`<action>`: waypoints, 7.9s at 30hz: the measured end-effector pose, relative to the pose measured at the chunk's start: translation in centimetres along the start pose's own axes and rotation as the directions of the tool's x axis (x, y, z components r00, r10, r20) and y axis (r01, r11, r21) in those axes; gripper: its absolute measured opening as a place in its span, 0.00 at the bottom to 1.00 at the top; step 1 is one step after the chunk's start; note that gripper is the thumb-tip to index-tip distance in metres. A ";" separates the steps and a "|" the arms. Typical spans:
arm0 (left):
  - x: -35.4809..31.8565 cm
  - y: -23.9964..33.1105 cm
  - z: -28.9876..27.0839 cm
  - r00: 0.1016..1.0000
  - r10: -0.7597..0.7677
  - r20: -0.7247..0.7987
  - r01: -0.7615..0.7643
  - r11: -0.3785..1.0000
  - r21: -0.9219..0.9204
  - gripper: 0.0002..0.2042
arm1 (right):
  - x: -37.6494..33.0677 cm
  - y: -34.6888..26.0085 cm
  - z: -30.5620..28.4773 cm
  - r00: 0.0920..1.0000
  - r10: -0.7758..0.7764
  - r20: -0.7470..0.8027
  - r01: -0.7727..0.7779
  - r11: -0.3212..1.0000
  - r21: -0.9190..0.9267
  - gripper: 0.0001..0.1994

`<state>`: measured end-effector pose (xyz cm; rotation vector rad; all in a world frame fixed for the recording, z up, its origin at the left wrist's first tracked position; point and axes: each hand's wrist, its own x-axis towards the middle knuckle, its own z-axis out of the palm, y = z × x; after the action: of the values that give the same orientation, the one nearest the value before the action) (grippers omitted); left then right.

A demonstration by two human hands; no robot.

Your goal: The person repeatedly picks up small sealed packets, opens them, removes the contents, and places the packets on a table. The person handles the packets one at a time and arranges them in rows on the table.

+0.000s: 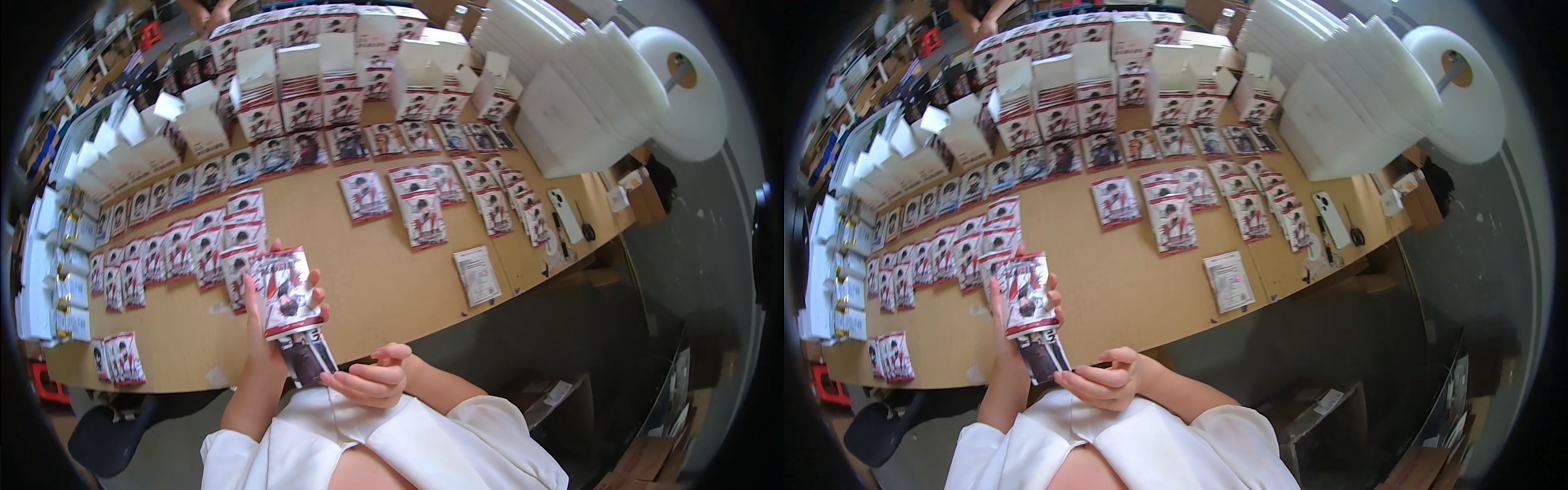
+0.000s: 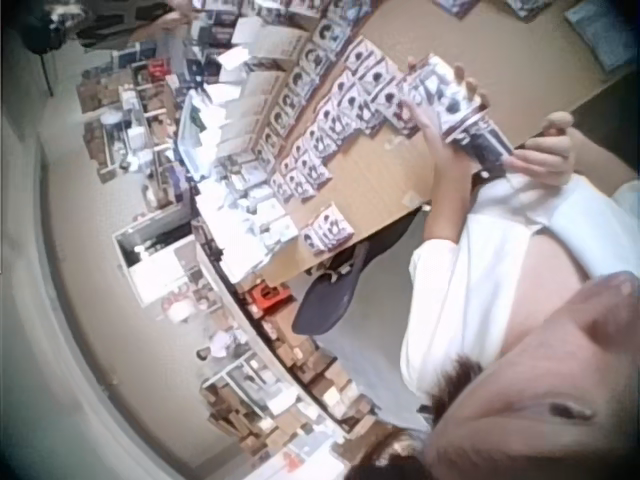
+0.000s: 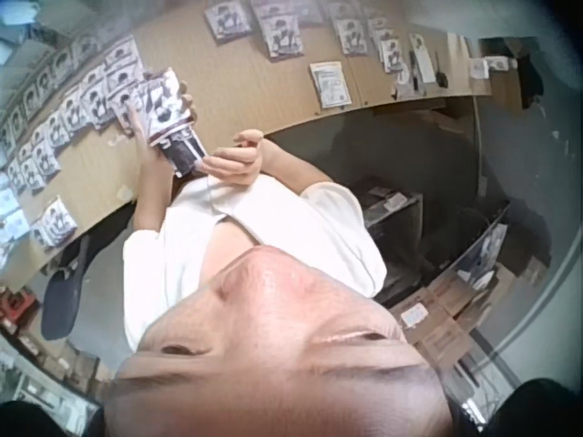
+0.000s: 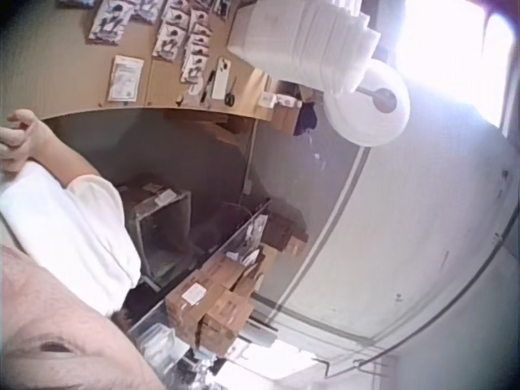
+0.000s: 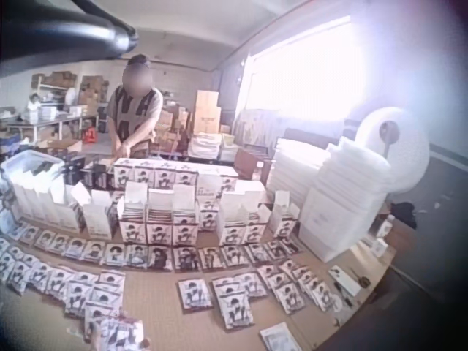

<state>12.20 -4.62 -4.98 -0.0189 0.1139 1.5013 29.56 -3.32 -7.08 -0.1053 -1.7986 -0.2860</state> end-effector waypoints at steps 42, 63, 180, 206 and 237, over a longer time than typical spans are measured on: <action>9.9 -9.2 -0.3 0.965 -0.081 -0.249 0.142 0.962 0.235 0.31 | -6.0 8.6 -5.7 0.959 0.208 -0.194 -0.225 0.972 -0.070 0.08; 8.8 -8.9 -0.1 0.967 -0.213 -0.142 0.256 0.843 0.474 0.50 | -4.6 11.4 -7.9 0.884 0.467 0.017 -0.462 0.868 0.182 0.16; -7.4 0.5 -4.9 0.636 0.252 0.729 -0.293 -0.795 0.530 0.35 | 3.3 -1.8 1.7 0.732 0.429 0.529 -0.559 0.822 0.109 0.09; -7.9 -0.8 -4.7 0.540 0.409 0.736 -0.500 -0.547 0.671 0.45 | 4.3 -2.5 0.9 0.679 0.513 0.526 -0.693 0.684 0.227 0.07; -7.1 1.2 -3.0 0.974 0.226 0.020 -0.225 0.974 -0.031 0.27 | 1.5 -4.9 0.4 0.980 -0.084 0.181 0.079 0.996 0.033 0.09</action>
<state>10.33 -11.87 -7.27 -0.0116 0.0780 1.7301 27.75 -8.09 -6.36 -0.0407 -1.9913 -0.3202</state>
